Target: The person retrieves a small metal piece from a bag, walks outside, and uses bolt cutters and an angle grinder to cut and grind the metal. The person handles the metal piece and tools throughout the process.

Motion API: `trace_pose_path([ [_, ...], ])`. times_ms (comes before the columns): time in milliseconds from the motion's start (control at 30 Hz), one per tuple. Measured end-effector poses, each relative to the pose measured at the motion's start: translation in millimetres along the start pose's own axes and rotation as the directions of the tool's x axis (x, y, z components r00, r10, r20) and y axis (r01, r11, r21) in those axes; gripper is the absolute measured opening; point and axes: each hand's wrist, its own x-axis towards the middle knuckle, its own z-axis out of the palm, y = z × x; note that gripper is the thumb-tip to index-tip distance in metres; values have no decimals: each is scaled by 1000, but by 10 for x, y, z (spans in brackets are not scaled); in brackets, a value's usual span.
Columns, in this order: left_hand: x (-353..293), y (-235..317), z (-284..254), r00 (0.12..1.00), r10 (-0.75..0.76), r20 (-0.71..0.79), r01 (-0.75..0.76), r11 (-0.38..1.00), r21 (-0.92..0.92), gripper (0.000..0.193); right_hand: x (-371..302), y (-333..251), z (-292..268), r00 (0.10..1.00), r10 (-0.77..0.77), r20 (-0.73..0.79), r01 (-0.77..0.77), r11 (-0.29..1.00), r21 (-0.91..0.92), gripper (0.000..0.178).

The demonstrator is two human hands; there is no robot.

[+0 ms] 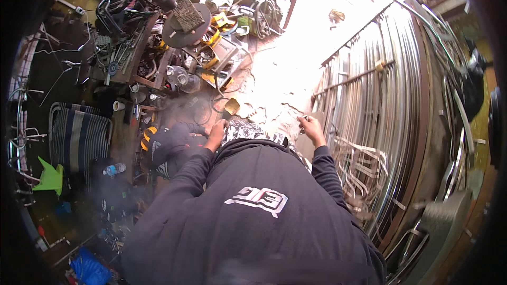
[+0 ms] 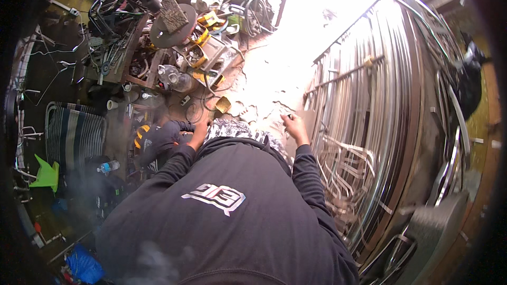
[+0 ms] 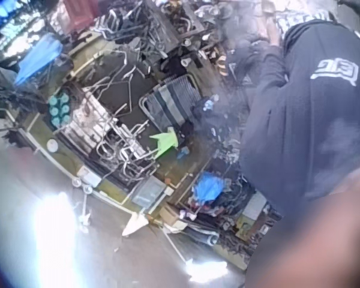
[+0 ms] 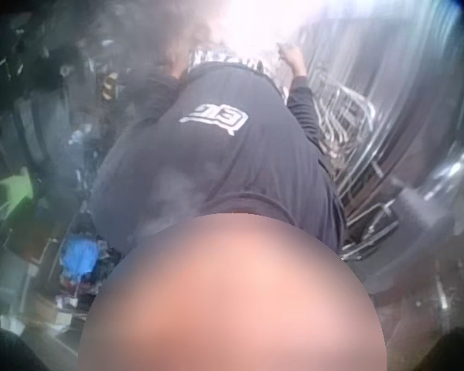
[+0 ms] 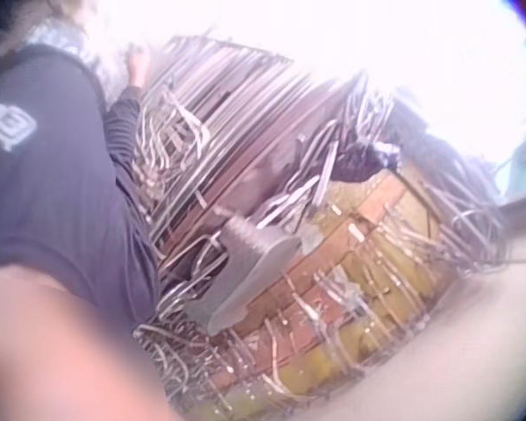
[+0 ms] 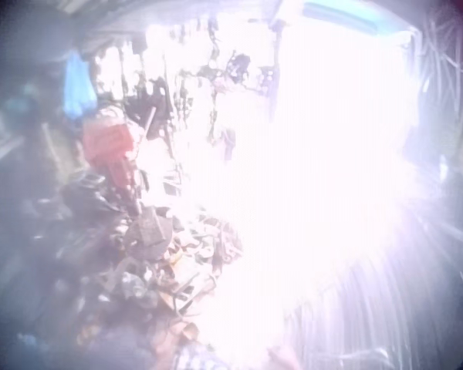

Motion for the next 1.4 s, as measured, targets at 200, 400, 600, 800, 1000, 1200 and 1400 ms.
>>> trace_pose_path([
  [200,349,-505,43,978,-209,-11,208,969,136,27,1144,-669,-337,997,-75,-9,75,960,269,31],
  [400,166,-484,393,817,-533,221,504,473,-722,47,2121,-892,-386,997,-62,33,52,966,254,35],
  [600,519,-47,182,853,-429,298,518,769,-375,41,3027,-1164,-584,983,-18,182,25,999,-33,43],
  [800,1505,111,-184,843,-476,-250,462,879,-117,26,3709,-1599,-608,942,67,330,93,890,-447,80],
  [1000,3051,-50,-770,777,-454,-436,518,855,34,34,3636,-1642,-257,957,12,290,26,992,-127,59],
  [1200,4300,-580,-1178,741,-423,-521,568,809,152,47,2934,-1398,93,991,30,133,-26,999,-33,44],
  [1400,4505,-754,-1239,758,-466,-456,646,635,424,37,2584,-1208,81,977,175,121,-176,984,-1,48],
])
